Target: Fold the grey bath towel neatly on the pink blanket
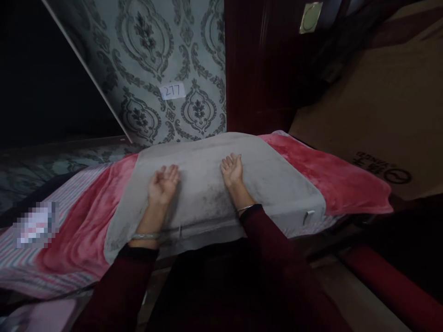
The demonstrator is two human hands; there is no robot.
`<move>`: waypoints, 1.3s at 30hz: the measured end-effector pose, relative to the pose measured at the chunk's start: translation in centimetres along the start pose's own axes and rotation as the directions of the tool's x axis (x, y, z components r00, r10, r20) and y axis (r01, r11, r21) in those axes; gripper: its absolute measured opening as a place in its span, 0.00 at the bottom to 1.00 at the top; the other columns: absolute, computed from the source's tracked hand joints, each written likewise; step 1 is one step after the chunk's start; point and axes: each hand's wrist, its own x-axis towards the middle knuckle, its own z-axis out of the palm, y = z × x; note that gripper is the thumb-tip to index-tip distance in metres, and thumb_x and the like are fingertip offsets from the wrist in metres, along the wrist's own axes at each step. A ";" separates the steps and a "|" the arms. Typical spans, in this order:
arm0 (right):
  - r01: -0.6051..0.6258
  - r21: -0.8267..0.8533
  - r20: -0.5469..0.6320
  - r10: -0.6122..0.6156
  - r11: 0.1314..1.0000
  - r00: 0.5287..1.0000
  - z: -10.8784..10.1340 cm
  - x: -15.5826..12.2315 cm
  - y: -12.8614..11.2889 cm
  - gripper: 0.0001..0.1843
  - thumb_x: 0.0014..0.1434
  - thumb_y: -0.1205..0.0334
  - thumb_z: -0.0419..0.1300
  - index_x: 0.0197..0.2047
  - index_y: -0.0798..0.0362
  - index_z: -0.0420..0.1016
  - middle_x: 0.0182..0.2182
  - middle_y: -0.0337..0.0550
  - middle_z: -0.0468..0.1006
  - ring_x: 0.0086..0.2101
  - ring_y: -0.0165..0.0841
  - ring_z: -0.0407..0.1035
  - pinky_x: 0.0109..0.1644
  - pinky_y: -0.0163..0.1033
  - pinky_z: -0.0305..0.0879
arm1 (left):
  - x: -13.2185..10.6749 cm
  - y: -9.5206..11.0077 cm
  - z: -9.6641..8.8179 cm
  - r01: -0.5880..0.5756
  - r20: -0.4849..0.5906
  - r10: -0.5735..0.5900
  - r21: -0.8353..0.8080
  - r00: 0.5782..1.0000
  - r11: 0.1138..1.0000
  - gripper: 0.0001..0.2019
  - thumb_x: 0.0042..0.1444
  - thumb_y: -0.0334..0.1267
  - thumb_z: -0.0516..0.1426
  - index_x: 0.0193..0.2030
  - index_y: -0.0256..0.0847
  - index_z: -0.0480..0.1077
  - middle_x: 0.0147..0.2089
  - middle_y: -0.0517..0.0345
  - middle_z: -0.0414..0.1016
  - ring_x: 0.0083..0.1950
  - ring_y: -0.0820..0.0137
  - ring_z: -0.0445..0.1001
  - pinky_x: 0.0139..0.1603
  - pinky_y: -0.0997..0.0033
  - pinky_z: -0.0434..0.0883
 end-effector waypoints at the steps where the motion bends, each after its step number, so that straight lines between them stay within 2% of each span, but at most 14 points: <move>1: 0.010 0.011 0.016 -0.010 1.000 1.000 -0.4 -0.6 0.0 0.35 0.72 0.38 0.38 0.72 0.48 0.59 0.70 0.53 0.62 0.64 0.39 0.64 0.67 0.55 0.61 | -1.2 -1.9 1.3 0.043 0.059 -0.041 -0.037 0.997 0.998 0.12 0.66 0.40 0.47 0.43 0.43 0.69 0.59 0.43 0.75 0.61 0.63 0.76 0.62 0.60 0.72; 3: 0.017 0.020 0.030 -0.018 1.000 0.999 -1.4 -1.9 0.2 0.34 0.72 0.38 0.38 0.72 0.47 0.59 0.69 0.52 0.63 0.64 0.38 0.65 0.67 0.55 0.61 | -3.4 -5.9 3.3 0.129 0.098 -0.120 -0.087 0.988 0.988 0.13 0.67 0.41 0.46 0.48 0.43 0.70 0.59 0.43 0.76 0.62 0.62 0.75 0.64 0.58 0.70; 5: -0.001 0.017 0.011 0.001 1.000 1.000 -2.5 -3.1 0.8 0.33 0.73 0.40 0.37 0.73 0.45 0.57 0.69 0.52 0.62 0.63 0.36 0.65 0.68 0.54 0.60 | -5.1 -9.2 4.3 0.223 0.047 -0.220 -0.093 0.974 0.970 0.13 0.67 0.39 0.46 0.50 0.43 0.69 0.61 0.43 0.74 0.63 0.63 0.74 0.65 0.59 0.69; 7: -0.021 0.010 -0.007 0.021 1.000 1.000 -3.3 -3.8 1.3 0.33 0.73 0.41 0.36 0.74 0.44 0.54 0.70 0.51 0.62 0.63 0.36 0.66 0.68 0.56 0.59 | -6.0 -11.0 4.2 0.269 0.008 -0.270 -0.113 0.963 0.956 0.13 0.68 0.38 0.46 0.51 0.43 0.69 0.64 0.43 0.73 0.64 0.64 0.74 0.65 0.60 0.68; 9: -0.021 -0.004 0.002 0.021 1.000 1.000 -3.7 -4.0 1.7 0.32 0.73 0.41 0.36 0.74 0.42 0.53 0.70 0.51 0.61 0.64 0.36 0.65 0.68 0.58 0.59 | -6.2 -11.3 3.4 0.280 0.010 -0.281 -0.121 0.960 0.952 0.12 0.68 0.38 0.46 0.50 0.44 0.69 0.64 0.43 0.72 0.63 0.64 0.74 0.65 0.60 0.69; 14: 0.019 -0.051 0.040 -0.017 0.999 0.999 -3.8 -3.6 2.0 0.33 0.73 0.39 0.37 0.74 0.42 0.55 0.71 0.51 0.60 0.65 0.37 0.63 0.68 0.58 0.59 | -5.6 -8.3 0.5 0.225 -0.020 -0.230 -0.133 0.973 0.965 0.08 0.66 0.37 0.49 0.40 0.44 0.69 0.55 0.46 0.78 0.58 0.64 0.78 0.63 0.58 0.70; 20: 0.017 -0.045 0.022 -0.016 0.999 1.000 -3.7 -3.7 2.0 0.34 0.73 0.40 0.37 0.72 0.48 0.57 0.71 0.55 0.59 0.65 0.38 0.63 0.69 0.55 0.59 | -4.5 -1.8 -4.7 0.017 -0.160 -0.025 -0.050 0.987 0.999 0.06 0.58 0.32 0.52 0.34 0.44 0.68 0.48 0.47 0.80 0.57 0.62 0.78 0.65 0.54 0.71; 23: 0.004 -0.037 0.008 -0.004 0.999 1.000 -3.7 -3.7 2.0 0.33 0.73 0.40 0.37 0.71 0.47 0.59 0.70 0.52 0.60 0.65 0.37 0.64 0.69 0.55 0.59 | -3.6 1.3 -6.9 -0.062 -0.290 0.051 -0.028 0.956 0.998 0.06 0.58 0.30 0.51 0.33 0.45 0.67 0.49 0.47 0.78 0.58 0.64 0.77 0.66 0.57 0.71; 26: -0.022 -0.030 -0.016 0.022 0.999 1.000 -3.7 -3.5 1.9 0.32 0.72 0.39 0.38 0.69 0.44 0.63 0.69 0.50 0.63 0.64 0.37 0.65 0.69 0.55 0.59 | -3.0 3.2 -7.5 -0.107 -0.418 0.103 0.014 0.903 0.994 0.06 0.58 0.30 0.51 0.35 0.45 0.66 0.50 0.47 0.77 0.58 0.66 0.77 0.66 0.61 0.71; 28: -0.038 -0.030 -0.034 0.037 0.999 0.999 -3.5 -3.2 1.5 0.32 0.72 0.38 0.40 0.68 0.45 0.64 0.68 0.50 0.65 0.64 0.38 0.65 0.69 0.55 0.59 | -2.9 3.5 -7.2 -0.175 -0.394 0.191 0.076 0.899 0.982 0.07 0.59 0.31 0.51 0.39 0.45 0.68 0.49 0.48 0.77 0.58 0.67 0.77 0.67 0.61 0.70; 30: -0.036 -0.039 -0.027 0.035 0.999 0.999 -2.8 -2.7 1.0 0.32 0.71 0.38 0.41 0.68 0.44 0.64 0.67 0.50 0.65 0.64 0.38 0.64 0.69 0.55 0.59 | -3.0 3.2 -6.3 -0.214 -0.255 0.243 0.135 0.936 0.967 0.09 0.59 0.32 0.52 0.43 0.44 0.71 0.48 0.48 0.79 0.57 0.65 0.78 0.67 0.57 0.70; 32: -0.024 -0.048 0.004 0.024 0.999 1.000 -1.5 -2.1 0.4 0.33 0.71 0.37 0.40 0.68 0.45 0.63 0.68 0.51 0.64 0.64 0.38 0.64 0.68 0.55 0.60 | -2.9 2.4 -4.9 -0.175 -0.098 0.194 0.176 0.976 0.969 0.11 0.58 0.32 0.53 0.45 0.41 0.74 0.48 0.45 0.80 0.57 0.61 0.79 0.66 0.52 0.70; 34: -0.021 -0.045 0.036 0.022 0.999 0.999 0.4 -1.3 -0.1 0.34 0.70 0.37 0.40 0.70 0.46 0.61 0.69 0.52 0.63 0.65 0.39 0.63 0.68 0.55 0.60 | -2.4 1.6 -3.1 -0.107 -0.005 0.110 0.186 0.994 0.977 0.12 0.57 0.31 0.54 0.46 0.39 0.75 0.48 0.42 0.81 0.57 0.58 0.79 0.66 0.48 0.70; 39: -0.039 -0.035 -0.001 0.039 0.999 0.999 4.8 1.4 -0.1 0.36 0.70 0.38 0.39 0.74 0.47 0.54 0.70 0.55 0.59 0.66 0.40 0.61 0.68 0.58 0.59 | 1.7 -0.4 2.2 0.046 0.022 -0.048 0.086 0.999 0.995 0.09 0.60 0.30 0.53 0.44 0.40 0.72 0.53 0.41 0.79 0.62 0.58 0.76 0.66 0.52 0.70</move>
